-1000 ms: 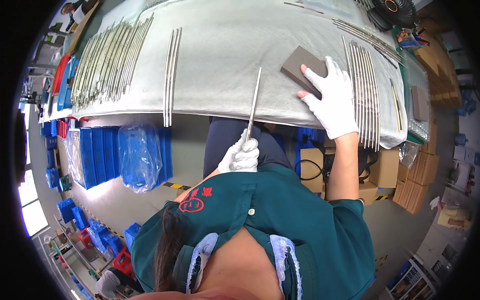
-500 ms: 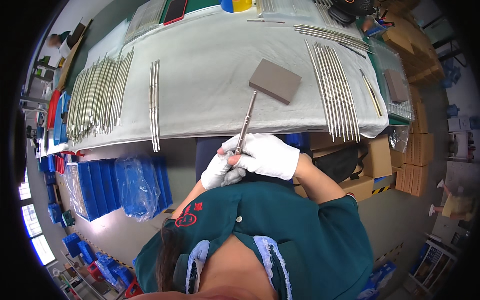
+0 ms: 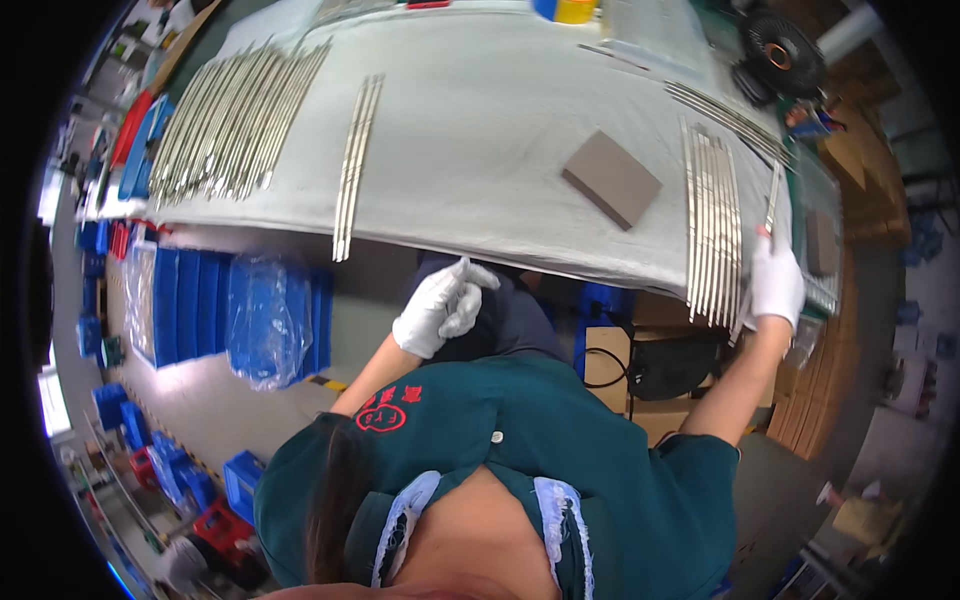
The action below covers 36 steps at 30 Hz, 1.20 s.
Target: Sanding the surface of long metal rods using a hand-held sanding block.
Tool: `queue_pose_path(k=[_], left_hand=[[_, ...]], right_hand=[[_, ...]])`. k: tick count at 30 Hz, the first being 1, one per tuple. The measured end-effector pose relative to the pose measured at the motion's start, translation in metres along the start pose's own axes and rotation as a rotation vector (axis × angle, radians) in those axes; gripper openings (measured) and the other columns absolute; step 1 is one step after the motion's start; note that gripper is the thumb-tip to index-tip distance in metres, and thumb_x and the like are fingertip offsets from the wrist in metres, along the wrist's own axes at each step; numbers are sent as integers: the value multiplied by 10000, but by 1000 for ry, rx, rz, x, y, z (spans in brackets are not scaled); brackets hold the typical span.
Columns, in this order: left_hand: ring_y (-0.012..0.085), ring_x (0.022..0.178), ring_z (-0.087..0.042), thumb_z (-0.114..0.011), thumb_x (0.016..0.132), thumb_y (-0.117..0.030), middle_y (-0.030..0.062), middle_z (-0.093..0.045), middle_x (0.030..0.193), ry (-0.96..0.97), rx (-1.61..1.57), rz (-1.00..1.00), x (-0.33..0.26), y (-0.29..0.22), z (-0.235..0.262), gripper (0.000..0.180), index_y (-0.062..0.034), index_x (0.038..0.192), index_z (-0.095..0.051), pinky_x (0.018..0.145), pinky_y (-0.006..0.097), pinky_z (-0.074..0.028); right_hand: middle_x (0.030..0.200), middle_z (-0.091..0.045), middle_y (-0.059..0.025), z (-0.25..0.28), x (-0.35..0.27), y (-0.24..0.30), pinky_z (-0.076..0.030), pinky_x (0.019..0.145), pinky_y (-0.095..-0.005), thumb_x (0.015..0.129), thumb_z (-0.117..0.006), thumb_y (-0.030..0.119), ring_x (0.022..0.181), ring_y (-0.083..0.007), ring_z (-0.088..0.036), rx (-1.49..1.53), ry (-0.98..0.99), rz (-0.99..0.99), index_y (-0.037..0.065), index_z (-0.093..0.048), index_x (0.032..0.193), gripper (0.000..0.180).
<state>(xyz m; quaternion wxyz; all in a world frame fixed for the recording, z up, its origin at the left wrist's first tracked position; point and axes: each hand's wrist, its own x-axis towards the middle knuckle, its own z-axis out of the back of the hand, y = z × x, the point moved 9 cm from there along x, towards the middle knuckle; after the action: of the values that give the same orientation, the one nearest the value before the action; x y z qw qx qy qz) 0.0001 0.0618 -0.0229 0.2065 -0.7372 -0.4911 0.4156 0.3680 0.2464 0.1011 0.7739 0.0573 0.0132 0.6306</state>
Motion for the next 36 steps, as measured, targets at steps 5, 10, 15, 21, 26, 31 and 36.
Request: queue_pose_path(k=[5, 10, 15, 21, 26, 31, 36], left_hand=[[34, 337, -297, -433, 968, -365, -20, -414, 524, -223, -125, -145, -9, -32, 44, 418, 40, 985, -537, 314, 181, -229], [31, 362, -330, -488, 945, -380, -22, -458, 551, -349, -132, -275, -22, -42, 75, 394, -3, 996, -587, 338, 171, -242], [31, 365, -347, -476, 933, -449, -18, -464, 540, -464, -110, -347, -29, -49, 85, 453, -13, 936, -600, 338, 166, -253], [46, 339, -323, -336, 933, -569, -19, -423, 504, -625, -191, -416, -31, -56, 96, 582, -35, 821, -538, 309, 176, -247], [70, 337, -283, -324, 943, -554, -22, -366, 489, -658, -325, -496, -32, -56, 97, 545, -64, 787, -508, 314, 210, -206], [77, 329, -266, -318, 936, -570, -26, -329, 466, -654, -308, -543, -33, -57, 104, 570, -60, 764, -504, 309, 216, -192], [83, 302, -305, -298, 933, -577, 11, -397, 438, -610, -233, -468, -33, -53, 97, 645, 1, 756, -523, 286, 211, -236]], right_hand=[[982, -638, -187, -15, 16, -24, -459, 810, -395, 889, -505, 386, 929, -358, -608, -95, 134, -16, 249, -559, 1239, 380], [1108, -580, -165, -28, 17, -5, -434, 869, -353, 868, -542, 132, 991, -323, -580, -31, 137, 303, 165, -563, 1240, 374], [1189, -572, -147, -18, 6, 8, -428, 894, -338, 857, -527, 58, 1056, -308, -563, 70, 144, 336, 165, -574, 1224, 385], [1200, -577, -133, 36, -44, 85, -410, 950, -346, 859, -560, 92, 1114, -285, -541, 22, -260, 575, 59, -582, 1184, 327], [1193, -584, -110, 23, -115, 197, -425, 930, -351, 822, -620, 139, 1082, -285, -554, 374, -81, 1003, 89, -588, 1175, 357], [1158, -579, -125, -13, -166, 268, -451, 889, -383, 755, -660, 170, 1052, -309, -559, 368, 64, 1267, 94, -605, 1122, 379], [1155, -576, -136, -34, -175, 281, -419, 921, -410, 721, -685, 169, 1100, -328, -530, 393, 46, 1254, 88, -624, 1094, 386]])
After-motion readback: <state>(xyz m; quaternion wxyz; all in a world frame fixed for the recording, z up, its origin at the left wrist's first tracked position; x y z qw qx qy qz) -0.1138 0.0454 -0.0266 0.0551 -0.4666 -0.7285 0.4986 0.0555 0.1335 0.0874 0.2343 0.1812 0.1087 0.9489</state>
